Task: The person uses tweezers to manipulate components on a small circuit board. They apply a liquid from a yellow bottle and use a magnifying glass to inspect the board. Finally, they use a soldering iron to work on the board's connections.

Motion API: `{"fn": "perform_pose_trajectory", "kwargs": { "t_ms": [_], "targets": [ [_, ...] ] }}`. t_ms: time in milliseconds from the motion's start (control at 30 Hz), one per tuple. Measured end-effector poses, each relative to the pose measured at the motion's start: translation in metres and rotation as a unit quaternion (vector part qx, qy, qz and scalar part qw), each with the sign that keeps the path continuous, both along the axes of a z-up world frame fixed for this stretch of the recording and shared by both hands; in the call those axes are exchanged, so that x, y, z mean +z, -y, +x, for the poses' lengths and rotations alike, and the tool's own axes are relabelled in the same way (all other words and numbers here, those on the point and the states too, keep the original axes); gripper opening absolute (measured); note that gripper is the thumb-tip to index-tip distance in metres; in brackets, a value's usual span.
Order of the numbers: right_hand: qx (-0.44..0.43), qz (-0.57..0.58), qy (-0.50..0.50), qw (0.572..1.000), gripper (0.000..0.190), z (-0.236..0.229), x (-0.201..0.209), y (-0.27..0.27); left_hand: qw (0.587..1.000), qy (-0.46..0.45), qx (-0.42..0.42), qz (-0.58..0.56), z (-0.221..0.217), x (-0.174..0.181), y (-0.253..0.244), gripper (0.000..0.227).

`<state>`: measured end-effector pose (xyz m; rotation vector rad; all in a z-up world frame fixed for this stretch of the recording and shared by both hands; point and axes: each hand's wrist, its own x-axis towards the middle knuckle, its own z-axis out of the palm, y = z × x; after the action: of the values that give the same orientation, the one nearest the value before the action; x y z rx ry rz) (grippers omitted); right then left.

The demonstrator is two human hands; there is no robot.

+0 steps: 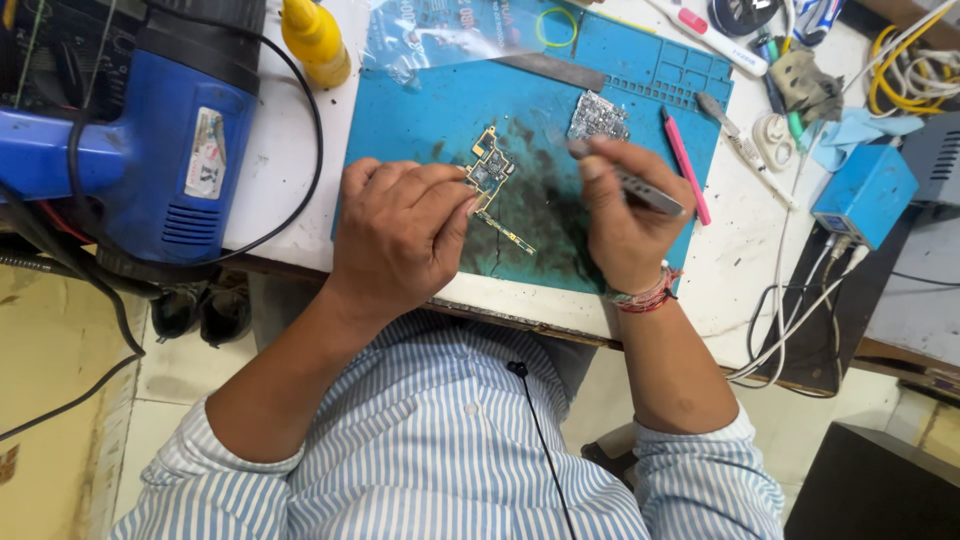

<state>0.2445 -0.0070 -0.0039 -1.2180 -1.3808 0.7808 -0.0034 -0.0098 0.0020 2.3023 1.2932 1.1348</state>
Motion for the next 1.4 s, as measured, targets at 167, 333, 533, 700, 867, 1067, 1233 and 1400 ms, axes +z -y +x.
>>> {"fn": "perform_pose_trajectory", "kwargs": {
  "t_ms": [167,333,533,700,867,1067,1233,1400],
  "targets": [
    [-0.028,0.031,0.082,0.996,0.02,-0.007,0.011,-0.014,1.0,0.023,-0.014,-0.002,-0.003,-0.001,-0.002,0.013],
    [0.04,0.232,0.484,0.843,0.031,-0.01,0.05,-0.058,0.999,0.008,-0.053,0.003,-0.003,0.003,-0.004,0.015],
    [0.031,0.216,0.585,0.781,0.028,-0.011,0.044,-0.121,0.999,0.029,-0.046,-0.004,-0.005,0.008,-0.003,0.01],
    [-0.064,0.282,0.47,0.834,0.033,-0.006,0.041,-0.11,0.996,0.077,-0.031,-0.03,-0.006,0.008,-0.006,0.014],
    [-0.029,0.203,0.346,0.916,0.024,0.001,0.036,-0.073,0.995,0.018,-0.021,-0.096,0.005,0.012,-0.026,0.012],
    [-0.012,0.188,0.351,0.917,0.029,-0.005,0.031,-0.058,0.994,-0.104,0.014,-0.034,0.029,0.025,-0.005,0.016],
    [0.003,0.195,0.334,0.922,0.032,-0.004,0.026,-0.056,0.994,-0.109,0.025,-0.01,0.035,0.016,0.008,0.016],
    [0.005,0.192,0.335,0.922,0.032,-0.004,0.026,-0.059,0.997,-0.07,-0.033,-0.023,0.031,0.009,-0.004,0.015]
  ]
}}
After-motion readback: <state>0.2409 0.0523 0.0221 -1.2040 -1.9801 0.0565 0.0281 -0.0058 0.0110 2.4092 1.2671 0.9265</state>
